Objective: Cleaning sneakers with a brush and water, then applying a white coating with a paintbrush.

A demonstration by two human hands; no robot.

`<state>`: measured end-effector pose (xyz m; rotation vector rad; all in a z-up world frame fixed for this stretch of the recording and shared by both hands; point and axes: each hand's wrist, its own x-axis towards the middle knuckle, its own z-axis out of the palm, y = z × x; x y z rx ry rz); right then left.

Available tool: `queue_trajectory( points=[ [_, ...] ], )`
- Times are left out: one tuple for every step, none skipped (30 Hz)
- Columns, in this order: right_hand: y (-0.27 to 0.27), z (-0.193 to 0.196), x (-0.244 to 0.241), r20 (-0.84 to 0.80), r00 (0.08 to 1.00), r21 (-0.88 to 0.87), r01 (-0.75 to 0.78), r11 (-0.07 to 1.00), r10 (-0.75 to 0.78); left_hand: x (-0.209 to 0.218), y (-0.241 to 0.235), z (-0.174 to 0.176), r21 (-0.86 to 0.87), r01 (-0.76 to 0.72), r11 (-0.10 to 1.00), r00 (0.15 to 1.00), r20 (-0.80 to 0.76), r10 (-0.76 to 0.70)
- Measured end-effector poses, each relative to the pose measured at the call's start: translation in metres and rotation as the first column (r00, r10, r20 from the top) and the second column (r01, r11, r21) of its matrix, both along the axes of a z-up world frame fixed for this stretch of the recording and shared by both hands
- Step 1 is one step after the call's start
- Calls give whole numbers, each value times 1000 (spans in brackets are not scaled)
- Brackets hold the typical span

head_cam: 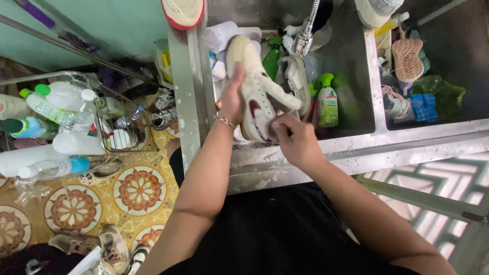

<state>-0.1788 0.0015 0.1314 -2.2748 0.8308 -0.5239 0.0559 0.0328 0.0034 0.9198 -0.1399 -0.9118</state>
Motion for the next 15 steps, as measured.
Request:
queue_trajectory(
  points=[
    [-12, 8, 10, -9, 1000, 6, 2, 1000, -2, -15, 0, 22, 6, 2, 1000, 1000, -9, -2],
    [-24, 15, 20, -18, 1000, -53, -8, 999, 8, -30, -1, 44, 3, 45, 999, 998, -45, -45],
    [-40, 23, 33, -20, 1000, -121, -17, 993, 15, -41, -6, 68, -10, 90, 996, 993, -73, -90],
    [-35, 11, 27, -21, 1000, -123, -14, 992, 11, -36, -6, 58, -13, 93, 996, 993, -75, -94],
    [-32, -1, 27, 11, 1000, -99, -18, 995, 19, -25, -6, 48, -11, 62, 998, 995, -77, -63],
    [-29, -14, 28, 44, 999, -75, -24, 997, 27, -14, -5, 38, -8, 31, 1000, 996, -79, -31],
    [-18, -9, 19, 45, 999, -71, -25, 997, 28, -5, -1, 28, -4, 29, 1000, 997, -78, -29],
    [-7, -5, 9, 25, 1000, 55, -10, 998, 9, 3, 3, 16, 7, -14, 1000, 996, -88, 15],
    [0, 0, 0, 3, 1000, 175, 6, 984, -6, 11, 4, 5, 15, -58, 998, 994, -96, 59],
    [-19, 3, 12, 5, 1000, 175, 3, 985, -4, 3, -3, 18, 15, -61, 998, 994, -94, 62],
    [-30, 6, 16, 17, 1000, -43, -24, 999, 25, -14, -4, 30, -7, -13, 1000, 994, -108, 12],
    [-42, 9, 20, 20, 998, -259, -52, 964, 59, -32, -5, 41, -30, 35, 999, 992, -121, -38],
    [-35, 1, 19, 24, 998, -264, -49, 963, 57, -25, -4, 27, -35, 37, 999, 992, -117, -41],
    [-29, -5, 19, 56, 998, -244, -27, 969, 42, -17, -3, 14, 24, 97, 995, 995, 8, -98],
    [-21, -11, 19, 84, 996, -216, -11, 976, 30, -10, 1, 1, 95, 145, 985, 980, 125, -156]
  ],
)
